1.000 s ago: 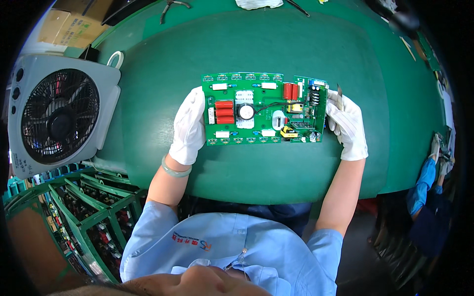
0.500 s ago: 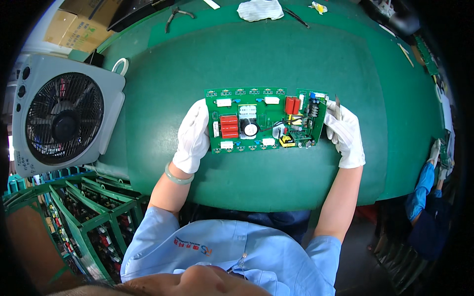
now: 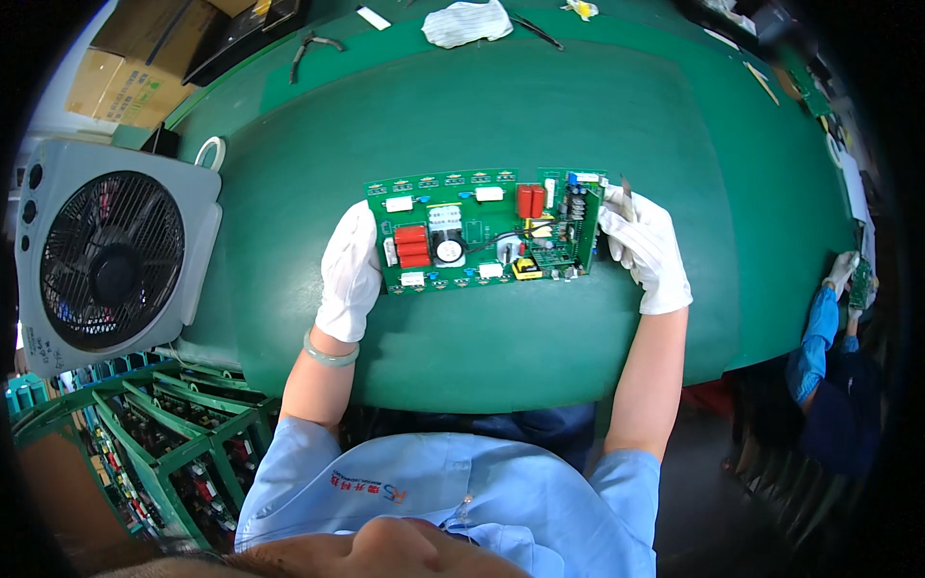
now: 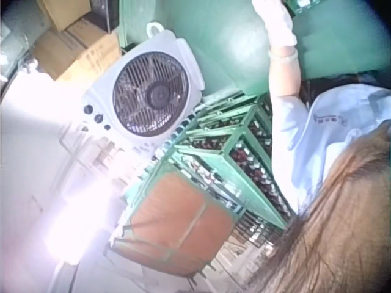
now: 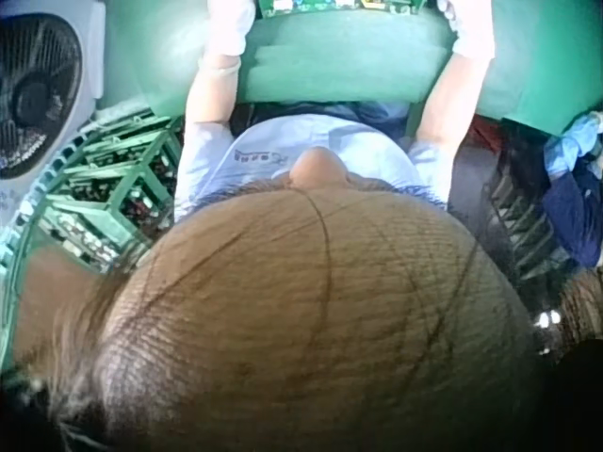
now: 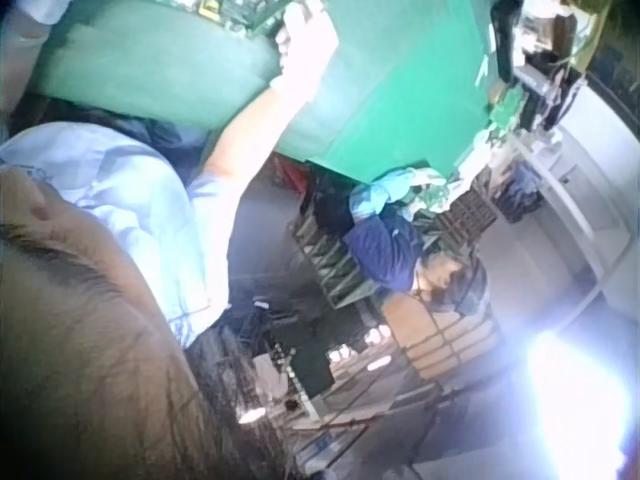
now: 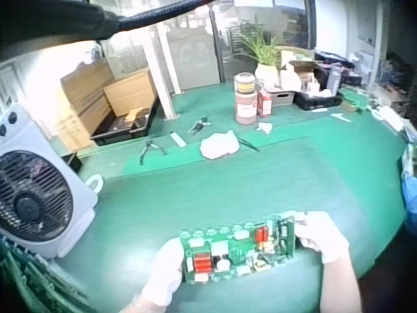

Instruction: The person inspects green printed circuit boards by hand, turning them over to view both sides and checking components. They place inspected boards into a green storage rack and retrieve new ones to continue the process.

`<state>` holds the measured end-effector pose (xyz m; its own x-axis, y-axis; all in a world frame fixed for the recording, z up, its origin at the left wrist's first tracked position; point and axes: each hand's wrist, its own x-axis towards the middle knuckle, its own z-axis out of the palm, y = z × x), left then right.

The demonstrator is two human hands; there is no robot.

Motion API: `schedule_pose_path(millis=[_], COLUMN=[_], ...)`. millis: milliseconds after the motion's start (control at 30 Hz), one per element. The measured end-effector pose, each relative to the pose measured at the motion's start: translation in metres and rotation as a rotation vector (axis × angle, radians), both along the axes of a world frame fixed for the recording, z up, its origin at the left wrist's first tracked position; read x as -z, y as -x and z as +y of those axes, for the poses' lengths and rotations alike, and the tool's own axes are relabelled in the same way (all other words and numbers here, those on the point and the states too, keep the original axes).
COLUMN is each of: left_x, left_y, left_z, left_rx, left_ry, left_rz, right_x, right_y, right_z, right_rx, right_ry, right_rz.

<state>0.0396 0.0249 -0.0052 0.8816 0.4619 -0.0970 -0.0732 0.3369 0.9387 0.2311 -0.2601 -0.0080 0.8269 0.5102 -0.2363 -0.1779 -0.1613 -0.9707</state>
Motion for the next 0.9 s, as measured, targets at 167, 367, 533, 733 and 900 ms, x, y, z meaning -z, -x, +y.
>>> schedule_pose_path(millis=[167, 367, 533, 733, 900], left_x=[0.004, 0.006, 0.004, 0.011, 0.011], left_y=[-0.002, -0.003, -0.003, -0.006, 0.0], left_z=[0.002, 0.004, 0.004, 0.013, 0.038], left_rx=[-0.013, -0.011, 0.039, 0.151, -0.035], left_ry=[0.042, 0.048, 0.019, -0.031, -0.605], left_rz=[-0.002, 0.022, -0.012, 0.276, 0.346], right_x=[0.001, -0.004, -0.003, -0.009, -0.01], right_y=[-0.001, -0.001, -0.001, 0.0, 0.004], right_z=[0.001, 0.003, 0.002, 0.004, 0.007], right_rx=[0.024, 0.023, 0.009, -0.03, 0.014], right_ry=[0.032, 0.072, 0.077, 0.195, 0.247], right_rz=[-0.009, -0.012, -0.013, 0.01, -0.012])
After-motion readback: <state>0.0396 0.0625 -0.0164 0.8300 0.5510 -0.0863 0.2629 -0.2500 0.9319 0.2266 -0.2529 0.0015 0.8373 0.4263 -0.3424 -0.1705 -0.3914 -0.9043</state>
